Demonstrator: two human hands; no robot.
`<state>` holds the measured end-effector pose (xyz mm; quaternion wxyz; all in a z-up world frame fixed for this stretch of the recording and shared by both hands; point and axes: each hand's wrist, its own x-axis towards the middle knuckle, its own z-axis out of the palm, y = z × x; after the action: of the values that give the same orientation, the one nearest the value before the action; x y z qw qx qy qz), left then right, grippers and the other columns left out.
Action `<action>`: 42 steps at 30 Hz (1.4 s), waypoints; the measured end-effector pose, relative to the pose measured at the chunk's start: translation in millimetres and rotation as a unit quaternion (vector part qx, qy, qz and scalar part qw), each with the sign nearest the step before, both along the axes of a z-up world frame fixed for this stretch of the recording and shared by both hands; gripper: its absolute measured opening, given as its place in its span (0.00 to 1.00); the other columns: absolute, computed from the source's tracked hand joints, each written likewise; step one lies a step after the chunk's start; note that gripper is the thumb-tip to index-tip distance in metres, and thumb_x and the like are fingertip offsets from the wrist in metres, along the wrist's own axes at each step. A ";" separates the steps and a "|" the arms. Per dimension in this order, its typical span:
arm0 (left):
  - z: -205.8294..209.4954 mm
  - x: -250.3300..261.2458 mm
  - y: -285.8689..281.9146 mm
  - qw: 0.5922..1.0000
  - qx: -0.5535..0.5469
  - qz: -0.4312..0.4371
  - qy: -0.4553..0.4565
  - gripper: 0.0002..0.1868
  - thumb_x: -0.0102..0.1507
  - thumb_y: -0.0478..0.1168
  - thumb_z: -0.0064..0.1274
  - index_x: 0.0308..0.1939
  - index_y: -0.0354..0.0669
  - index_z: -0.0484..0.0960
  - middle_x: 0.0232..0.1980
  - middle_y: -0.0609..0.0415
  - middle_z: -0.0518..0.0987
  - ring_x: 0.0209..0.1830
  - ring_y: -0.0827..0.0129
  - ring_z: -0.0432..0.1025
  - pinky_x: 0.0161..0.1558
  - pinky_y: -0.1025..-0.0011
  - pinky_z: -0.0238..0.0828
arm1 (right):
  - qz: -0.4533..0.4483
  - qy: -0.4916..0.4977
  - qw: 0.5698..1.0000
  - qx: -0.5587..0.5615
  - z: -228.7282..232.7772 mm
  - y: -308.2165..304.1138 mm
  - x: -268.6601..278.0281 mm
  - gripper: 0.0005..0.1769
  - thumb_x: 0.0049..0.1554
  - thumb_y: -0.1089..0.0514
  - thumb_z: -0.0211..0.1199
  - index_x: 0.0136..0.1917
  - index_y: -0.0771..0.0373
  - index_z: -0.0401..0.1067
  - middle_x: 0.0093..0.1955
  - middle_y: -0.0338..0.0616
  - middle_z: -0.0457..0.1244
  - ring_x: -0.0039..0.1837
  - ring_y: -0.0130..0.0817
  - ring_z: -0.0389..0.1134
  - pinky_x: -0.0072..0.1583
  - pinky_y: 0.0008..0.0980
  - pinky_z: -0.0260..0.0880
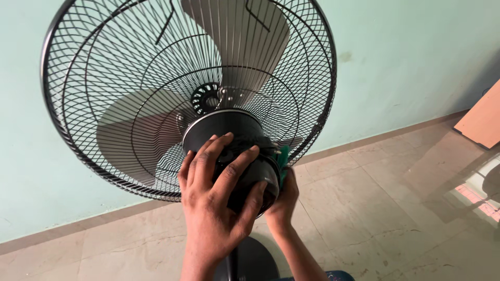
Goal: The person cleans a stand fan by wiping the motor housing and the front wire guard with a cloth.
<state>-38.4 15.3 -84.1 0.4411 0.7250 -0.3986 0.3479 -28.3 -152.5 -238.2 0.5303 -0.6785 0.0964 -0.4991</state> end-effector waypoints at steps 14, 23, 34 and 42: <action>1.5 -3.1 6.4 1.000 0.001 -0.014 -0.014 0.26 0.60 0.50 0.60 0.63 0.56 0.81 0.73 0.45 0.70 0.76 0.48 0.63 0.77 0.45 0.45 | -0.101 0.265 0.958 0.047 -128.9 -54.6 1.8 0.16 0.51 0.59 0.71 0.53 0.62 0.74 0.49 0.48 0.72 0.53 0.39 0.74 0.56 0.39 0.73; 5.0 -23.3 46.9 0.953 -0.215 -0.169 0.127 0.25 0.67 0.38 0.57 0.68 0.37 0.77 0.72 0.38 0.73 0.74 0.52 0.71 0.78 0.54 0.67 | 0.073 -0.217 0.973 -0.007 129.5 -8.3 -91.0 0.15 0.61 0.66 0.59 0.61 0.67 0.71 0.56 0.44 0.68 0.57 0.32 0.74 0.64 0.36 0.76; -5.4 -26.3 97.6 0.841 -0.373 -0.276 0.279 0.37 0.58 0.36 0.63 0.70 0.37 0.69 0.64 0.42 0.75 0.62 0.61 0.71 0.64 0.65 0.69 | 0.223 0.055 0.924 -0.306 191.6 106.8 -106.4 0.25 0.51 0.56 0.73 0.60 0.63 0.72 0.61 0.46 0.69 0.60 0.40 0.75 0.59 0.37 0.76; 58.3 63.6 110.0 0.950 -0.255 0.153 -0.093 0.29 0.62 0.20 0.54 0.66 0.39 0.75 0.66 0.44 0.69 0.72 0.56 0.68 0.73 0.64 0.70 | -0.095 0.009 0.881 -0.463 174.2 109.6 -74.3 0.29 0.53 0.49 0.69 0.64 0.63 0.72 0.75 0.57 0.57 0.77 0.58 0.54 0.73 0.58 0.50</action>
<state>25.2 125.4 -25.8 0.5141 0.6051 -0.2203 0.5666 -102.5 -42.9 -64.0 0.1053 -0.8385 -0.0769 -0.5291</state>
